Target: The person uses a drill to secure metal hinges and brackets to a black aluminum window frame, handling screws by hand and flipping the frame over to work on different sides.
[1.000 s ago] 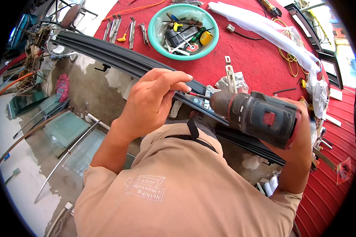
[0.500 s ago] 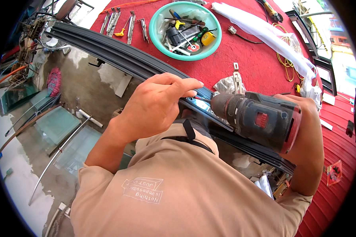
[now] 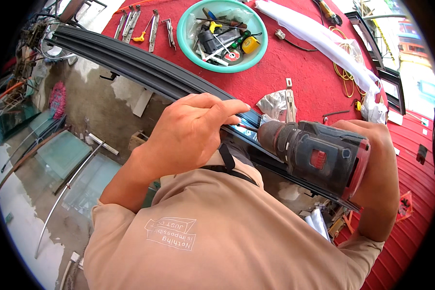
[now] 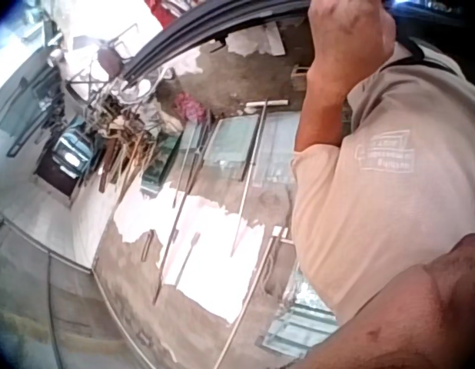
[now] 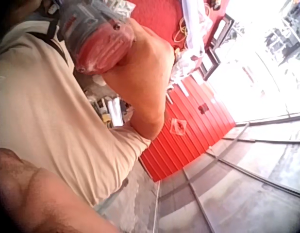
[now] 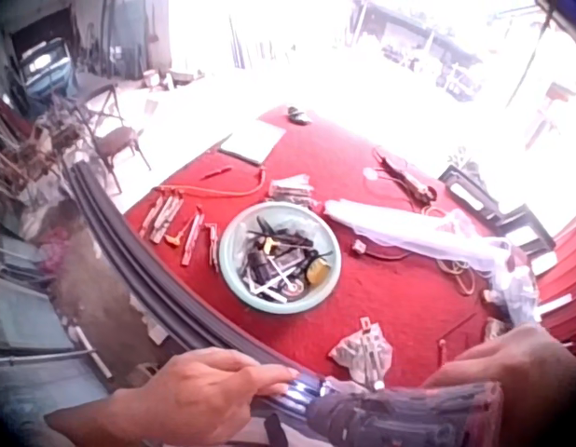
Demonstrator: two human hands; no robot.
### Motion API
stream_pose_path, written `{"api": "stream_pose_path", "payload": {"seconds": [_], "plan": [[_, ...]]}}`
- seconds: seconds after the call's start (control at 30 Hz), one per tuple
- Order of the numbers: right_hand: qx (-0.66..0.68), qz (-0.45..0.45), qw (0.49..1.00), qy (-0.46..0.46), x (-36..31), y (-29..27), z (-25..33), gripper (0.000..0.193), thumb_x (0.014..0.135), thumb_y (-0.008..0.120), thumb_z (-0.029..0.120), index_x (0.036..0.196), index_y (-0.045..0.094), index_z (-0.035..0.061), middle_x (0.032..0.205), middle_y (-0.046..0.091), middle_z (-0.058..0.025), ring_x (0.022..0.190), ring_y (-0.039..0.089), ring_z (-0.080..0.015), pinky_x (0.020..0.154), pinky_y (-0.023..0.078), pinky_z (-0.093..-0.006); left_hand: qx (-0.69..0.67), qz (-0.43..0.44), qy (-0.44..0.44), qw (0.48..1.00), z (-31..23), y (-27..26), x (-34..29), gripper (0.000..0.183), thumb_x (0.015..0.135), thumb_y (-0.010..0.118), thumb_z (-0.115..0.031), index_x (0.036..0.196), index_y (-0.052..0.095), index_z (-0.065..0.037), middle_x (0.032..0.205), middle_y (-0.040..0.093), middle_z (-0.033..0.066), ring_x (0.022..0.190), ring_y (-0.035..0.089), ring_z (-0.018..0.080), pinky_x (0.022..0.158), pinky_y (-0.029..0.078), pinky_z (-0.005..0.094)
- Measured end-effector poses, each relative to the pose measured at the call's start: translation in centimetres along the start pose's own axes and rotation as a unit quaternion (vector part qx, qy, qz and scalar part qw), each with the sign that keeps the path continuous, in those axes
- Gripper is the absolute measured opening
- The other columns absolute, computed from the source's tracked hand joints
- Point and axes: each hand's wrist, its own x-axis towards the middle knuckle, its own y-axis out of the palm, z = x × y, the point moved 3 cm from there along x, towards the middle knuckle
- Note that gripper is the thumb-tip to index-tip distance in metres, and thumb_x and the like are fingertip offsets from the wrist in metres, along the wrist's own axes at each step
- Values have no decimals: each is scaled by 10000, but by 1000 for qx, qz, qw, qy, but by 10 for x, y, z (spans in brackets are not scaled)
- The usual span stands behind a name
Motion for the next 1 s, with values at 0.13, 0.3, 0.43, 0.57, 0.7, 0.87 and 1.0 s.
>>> {"api": "stream_pose_path", "payload": {"seconds": [0.13, 0.3, 0.43, 0.57, 0.7, 0.87, 1.0], "plan": [[-22, 8, 1000, 6, 0, -2, 5, 377, 644, 957, 180, 933, 795, 1, 777, 737, -103, 665, 716, -232, 675, 537, -330, -1, -4, 2, 1000, 0, 0, 0, 576, 833, 616, 126, 1373, 702, -54, 1065, 872, 67, 992, 790, 300, 962, 614, 438], [-27, 34, 999, -6, 10, -6, 14, 378, 642, 941, 175, 942, 797, -4, 803, 756, -124, 684, 744, -256, 680, 555, -348, -6, 14, -16, 1000, 3, -6, -4, 607, 852, 681, 94, 1440, 690, -60, 1197, 853, 78, 1164, 759, 315, 1057, 577, 461], [-105, 86, 991, -10, 18, -13, 20, 386, 634, 915, 191, 950, 795, 4, 809, 748, -128, 697, 748, -300, 672, 560, -379, 74, 39, -26, 996, -2, -36, -3, 692, 859, 853, -75, 1526, 670, -97, 1425, 777, 88, 1401, 664, 337, 1259, 434, 565], [-143, 117, 983, -15, 26, -18, 32, 343, 655, 892, 212, 915, 772, 24, 776, 694, -116, 689, 718, -338, 635, 530, -417, 168, 55, -40, 983, 13, -43, -8, 839, 789, 943, -254, 1568, 656, -130, 1524, 725, 77, 1468, 630, 336, 1369, 264, 642], [-162, 139, 977, -3, 38, -23, 48, 285, 692, 859, 220, 875, 733, 40, 756, 647, -114, 666, 684, -346, 607, 490, -448, 217, 19, -21, 976, 22, -27, -12, 728, 792, 923, -352, 1468, 748, -145, 1467, 763, 29, 1411, 671, 230, 1331, 322, 544], [-221, 139, 965, -18, 47, -21, 50, 285, 678, 824, 244, 856, 708, 55, 742, 608, -105, 660, 656, -328, 608, 466, -450, 249, -18, -15, 968, 32, -16, -16, 601, 865, 869, -429, 1399, 796, -163, 1406, 794, 6, 1352, 705, 183, 1276, 349, 471], [-256, 143, 955, -39, 54, -21, 51, 270, 685, 808, 258, 831, 690, 64, 732, 590, -96, 664, 643, -312, 615, 454, -447, 251, -18, -11, 968, 33, -15, -16, 554, 915, 834, -428, 1395, 797, -154, 1409, 794, 7, 1338, 714, 178, 1249, 343, 449]]}}
